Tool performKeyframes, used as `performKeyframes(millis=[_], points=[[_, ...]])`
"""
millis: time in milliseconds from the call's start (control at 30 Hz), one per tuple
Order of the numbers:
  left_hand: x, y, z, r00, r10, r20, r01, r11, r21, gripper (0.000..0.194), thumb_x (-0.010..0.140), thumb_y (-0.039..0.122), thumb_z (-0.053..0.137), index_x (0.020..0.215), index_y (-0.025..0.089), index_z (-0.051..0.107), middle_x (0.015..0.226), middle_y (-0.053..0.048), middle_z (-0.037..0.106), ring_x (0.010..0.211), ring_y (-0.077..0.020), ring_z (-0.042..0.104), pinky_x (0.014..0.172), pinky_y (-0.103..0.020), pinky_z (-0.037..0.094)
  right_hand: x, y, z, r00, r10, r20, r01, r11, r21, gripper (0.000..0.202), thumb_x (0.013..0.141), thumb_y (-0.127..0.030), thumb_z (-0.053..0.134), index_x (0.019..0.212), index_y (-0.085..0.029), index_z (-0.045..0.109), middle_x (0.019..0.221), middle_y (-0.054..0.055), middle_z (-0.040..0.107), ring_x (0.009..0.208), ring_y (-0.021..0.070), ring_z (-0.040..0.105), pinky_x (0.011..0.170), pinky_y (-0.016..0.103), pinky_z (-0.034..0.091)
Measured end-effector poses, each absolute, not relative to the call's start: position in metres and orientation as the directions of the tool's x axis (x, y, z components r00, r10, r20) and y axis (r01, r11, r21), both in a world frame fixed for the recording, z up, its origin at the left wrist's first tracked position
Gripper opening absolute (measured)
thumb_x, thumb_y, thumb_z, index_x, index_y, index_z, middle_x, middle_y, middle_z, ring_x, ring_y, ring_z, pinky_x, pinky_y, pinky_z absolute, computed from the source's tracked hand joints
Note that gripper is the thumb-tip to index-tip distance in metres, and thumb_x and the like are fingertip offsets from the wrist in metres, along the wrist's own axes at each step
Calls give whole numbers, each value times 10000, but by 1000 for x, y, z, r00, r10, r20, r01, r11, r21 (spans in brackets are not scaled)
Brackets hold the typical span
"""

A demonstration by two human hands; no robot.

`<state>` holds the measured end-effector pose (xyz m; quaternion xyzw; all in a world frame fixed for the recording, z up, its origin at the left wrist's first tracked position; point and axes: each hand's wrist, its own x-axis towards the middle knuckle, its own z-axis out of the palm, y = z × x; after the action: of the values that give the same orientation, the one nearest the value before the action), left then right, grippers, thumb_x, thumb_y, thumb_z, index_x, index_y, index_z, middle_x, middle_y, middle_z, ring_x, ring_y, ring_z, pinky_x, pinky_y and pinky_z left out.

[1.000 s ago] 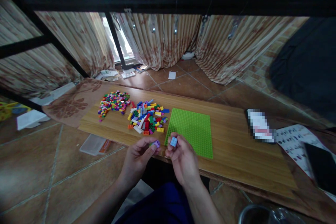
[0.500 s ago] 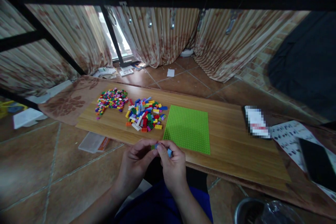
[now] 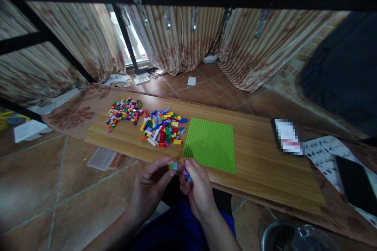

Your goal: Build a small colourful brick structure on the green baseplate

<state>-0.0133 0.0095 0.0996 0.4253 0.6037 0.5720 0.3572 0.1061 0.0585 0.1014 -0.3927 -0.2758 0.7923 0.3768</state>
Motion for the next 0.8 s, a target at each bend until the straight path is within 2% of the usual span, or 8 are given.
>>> performKeyframes(millis=[67, 167, 267, 333, 467, 567, 700, 800], points=[[-16, 8, 99, -353, 929, 113, 244, -26, 969, 346, 785, 175, 658, 1124, 237, 617, 952, -11, 720, 868, -149, 673, 830, -287, 537, 104, 56, 98, -402, 803, -440, -261, -561, -786, 322, 767, -492, 667, 785, -175, 617, 572, -58, 443, 433, 31, 307, 374, 160, 201], [-18, 7, 99, -302, 937, 175, 386, -48, 921, 430, 770, 121, 642, 1180, 230, 575, 962, -21, 725, 901, -164, 677, 865, -315, 534, 100, 55, 95, -376, 815, -441, -167, -527, -833, 361, 718, -510, 709, 709, -172, 585, 465, -90, 362, 398, 26, 242, 374, 168, 156], [-18, 5, 99, -286, 938, 196, 437, -55, 898, 408, 766, 97, 622, 1150, 231, 591, 973, -25, 724, 918, -173, 678, 873, -321, 535, 99, 52, 92, -348, 836, -424, -152, -496, -855, 373, 696, -504, 729, 664, -172, 563, 432, -99, 330, 396, 28, 232, 384, 175, 152], [-17, 4, 98, -297, 936, 191, 422, -51, 905, 366, 770, 108, 625, 1115, 232, 610, 951, -18, 726, 893, -172, 682, 854, -312, 542, 98, 50, 91, -346, 832, -433, -203, -517, -831, 361, 707, -493, 724, 664, -177, 554, 441, -97, 332, 401, 32, 233, 386, 178, 151], [-15, 1, 91, -336, 928, 160, 352, -34, 935, 273, 793, 165, 637, 1054, 247, 640, 920, -7, 722, 846, -164, 684, 796, -287, 554, 97, 50, 91, -378, 802, -463, -371, -589, -718, 312, 733, -442, 714, 676, -175, 562, 503, -72, 389, 426, 36, 238, 379, 178, 165], [-21, 3, 81, -362, 922, 134, 338, -4, 941, 245, 795, 194, 642, 1037, 232, 643, 914, -20, 712, 825, -165, 677, 771, -283, 555, 97, 57, 93, -371, 813, -448, -441, -579, -686, 268, 729, -385, 727, 680, -163, 584, 618, -33, 488, 478, 39, 307, 393, 167, 223], [-46, 19, 70, -384, 901, 203, 452, -8, 892, 200, 816, 177, 593, 1009, 194, 641, 883, -40, 687, 774, -153, 658, 722, -268, 549, 94, 81, 91, -325, 820, -471, -406, -570, -714, 243, 659, -322, 758, 810, -178, 633, 754, 6, 603, 547, 58, 417, 433, 166, 299], [-70, 43, 68, -356, 889, 290, 576, -36, 817, 170, 829, 154, 555, 969, 191, 644, 945, -51, 673, 844, -157, 645, 777, -280, 532, 84, 114, 86, -293, 869, -399, -286, -478, -830, 255, 625, -324, 735, 807, -173, 639, 738, 5, 616, 551, 71, 452, 446, 181, 329]])
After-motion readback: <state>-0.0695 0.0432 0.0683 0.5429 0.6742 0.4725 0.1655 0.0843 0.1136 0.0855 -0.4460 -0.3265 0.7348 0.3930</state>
